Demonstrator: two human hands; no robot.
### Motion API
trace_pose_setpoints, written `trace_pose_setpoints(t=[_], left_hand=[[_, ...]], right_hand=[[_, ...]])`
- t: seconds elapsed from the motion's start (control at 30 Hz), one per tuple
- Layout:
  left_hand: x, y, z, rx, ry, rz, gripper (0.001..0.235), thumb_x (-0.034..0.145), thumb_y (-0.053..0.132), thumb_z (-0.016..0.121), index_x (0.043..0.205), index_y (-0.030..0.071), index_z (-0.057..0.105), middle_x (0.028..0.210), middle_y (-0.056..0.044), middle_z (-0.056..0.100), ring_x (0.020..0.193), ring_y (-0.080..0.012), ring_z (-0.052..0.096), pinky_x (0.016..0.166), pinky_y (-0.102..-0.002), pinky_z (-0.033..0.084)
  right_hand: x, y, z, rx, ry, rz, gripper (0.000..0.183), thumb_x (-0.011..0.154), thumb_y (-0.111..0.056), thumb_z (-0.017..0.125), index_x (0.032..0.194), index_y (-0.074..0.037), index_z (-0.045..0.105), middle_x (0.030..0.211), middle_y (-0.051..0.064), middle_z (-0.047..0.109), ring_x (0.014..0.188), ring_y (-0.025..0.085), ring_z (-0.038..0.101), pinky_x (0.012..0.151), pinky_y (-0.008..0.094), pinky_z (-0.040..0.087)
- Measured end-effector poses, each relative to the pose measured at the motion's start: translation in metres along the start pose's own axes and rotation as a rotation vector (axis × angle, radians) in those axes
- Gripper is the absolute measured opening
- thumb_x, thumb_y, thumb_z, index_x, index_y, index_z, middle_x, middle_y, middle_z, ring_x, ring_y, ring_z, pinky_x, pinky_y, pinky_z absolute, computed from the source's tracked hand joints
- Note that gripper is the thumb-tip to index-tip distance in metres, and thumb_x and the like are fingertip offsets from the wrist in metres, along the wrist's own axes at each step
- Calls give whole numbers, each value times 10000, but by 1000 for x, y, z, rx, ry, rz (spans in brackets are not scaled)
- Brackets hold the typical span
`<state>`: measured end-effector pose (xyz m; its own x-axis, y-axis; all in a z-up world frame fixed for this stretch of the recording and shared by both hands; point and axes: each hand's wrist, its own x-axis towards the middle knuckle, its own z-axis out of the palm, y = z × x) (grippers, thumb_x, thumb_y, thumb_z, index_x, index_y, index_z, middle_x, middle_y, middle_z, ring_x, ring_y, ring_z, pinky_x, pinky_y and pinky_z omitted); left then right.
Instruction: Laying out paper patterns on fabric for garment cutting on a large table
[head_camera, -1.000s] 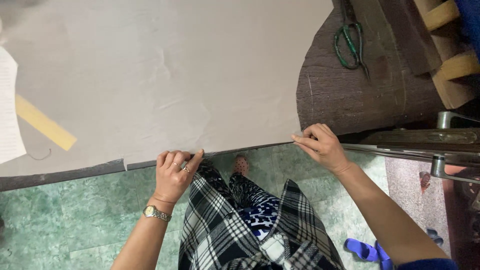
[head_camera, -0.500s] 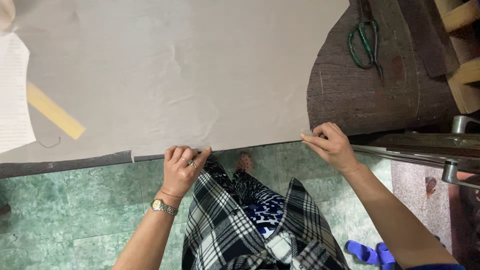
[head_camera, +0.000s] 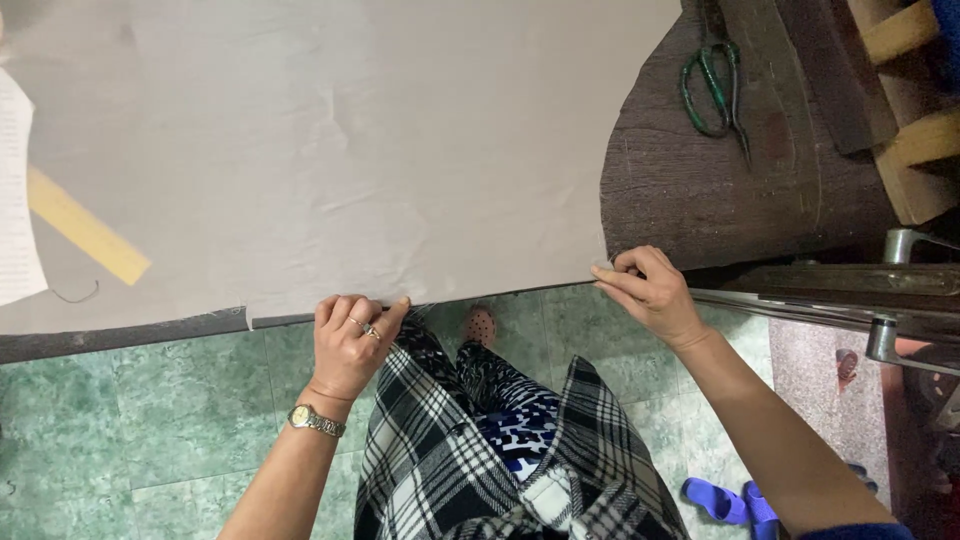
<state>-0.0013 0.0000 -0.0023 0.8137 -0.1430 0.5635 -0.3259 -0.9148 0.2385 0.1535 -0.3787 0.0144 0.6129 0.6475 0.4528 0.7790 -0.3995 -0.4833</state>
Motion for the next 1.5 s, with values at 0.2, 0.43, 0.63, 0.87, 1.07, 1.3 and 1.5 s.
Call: trace_pose_setpoints(t=[0.2, 0.43, 0.63, 0.87, 1.07, 1.3, 1.5], left_hand=[[-1, 0, 1, 2, 5, -6, 119, 856, 177, 685, 956, 225, 727, 732, 1, 515, 753, -190, 562, 822, -359, 448], [-2, -2, 2, 16, -4, 0, 143, 836, 169, 698, 962, 228, 731, 738, -1, 525, 764, -189, 569, 818, -363, 450], [2, -1, 1, 13, 13, 8, 96, 843, 166, 694, 924, 212, 720, 747, -1, 519, 761, -188, 561, 818, -354, 450], [1, -2, 1, -4, 17, 7, 85, 847, 172, 693, 917, 211, 721, 732, -1, 511, 755, -193, 563, 810, -358, 451], [2, -1, 0, -9, 9, -3, 72, 854, 174, 690, 907, 213, 719, 719, 1, 509, 751, -189, 564, 808, -355, 456], [0, -3, 2, 10, 13, 3, 83, 855, 191, 682, 919, 226, 720, 715, 10, 513, 752, -182, 569, 810, -352, 461], [-2, -3, 5, 10, 36, -2, 56, 869, 194, 672, 894, 215, 717, 709, 5, 527, 740, -183, 577, 812, -352, 459]], right_hand=[[-3, -3, -1, -47, 10, 11, 225, 810, -85, 765, 1035, -77, 755, 827, 51, 591, 670, 222, 545, 675, 353, 488], [2, -10, 6, -40, -24, -62, 135, 824, -10, 723, 948, -56, 747, 797, 72, 590, 659, 252, 559, 641, 361, 470], [3, -14, 8, 2, -5, -45, 96, 824, 16, 719, 907, -31, 737, 793, 90, 602, 681, 281, 592, 644, 370, 486], [-1, -11, 10, 22, 18, -36, 105, 825, 27, 710, 897, -42, 742, 787, 83, 617, 663, 277, 595, 648, 364, 498], [-2, -12, 13, 11, 54, -56, 119, 819, 40, 713, 903, -35, 750, 776, 93, 623, 646, 269, 591, 634, 355, 499], [2, -18, 10, -2, 78, -61, 102, 810, 12, 737, 905, -23, 751, 787, 105, 640, 635, 288, 593, 608, 375, 497], [27, -53, 37, 33, 101, -109, 187, 821, -80, 740, 1006, -64, 765, 817, 72, 672, 649, 198, 590, 638, 312, 517]])
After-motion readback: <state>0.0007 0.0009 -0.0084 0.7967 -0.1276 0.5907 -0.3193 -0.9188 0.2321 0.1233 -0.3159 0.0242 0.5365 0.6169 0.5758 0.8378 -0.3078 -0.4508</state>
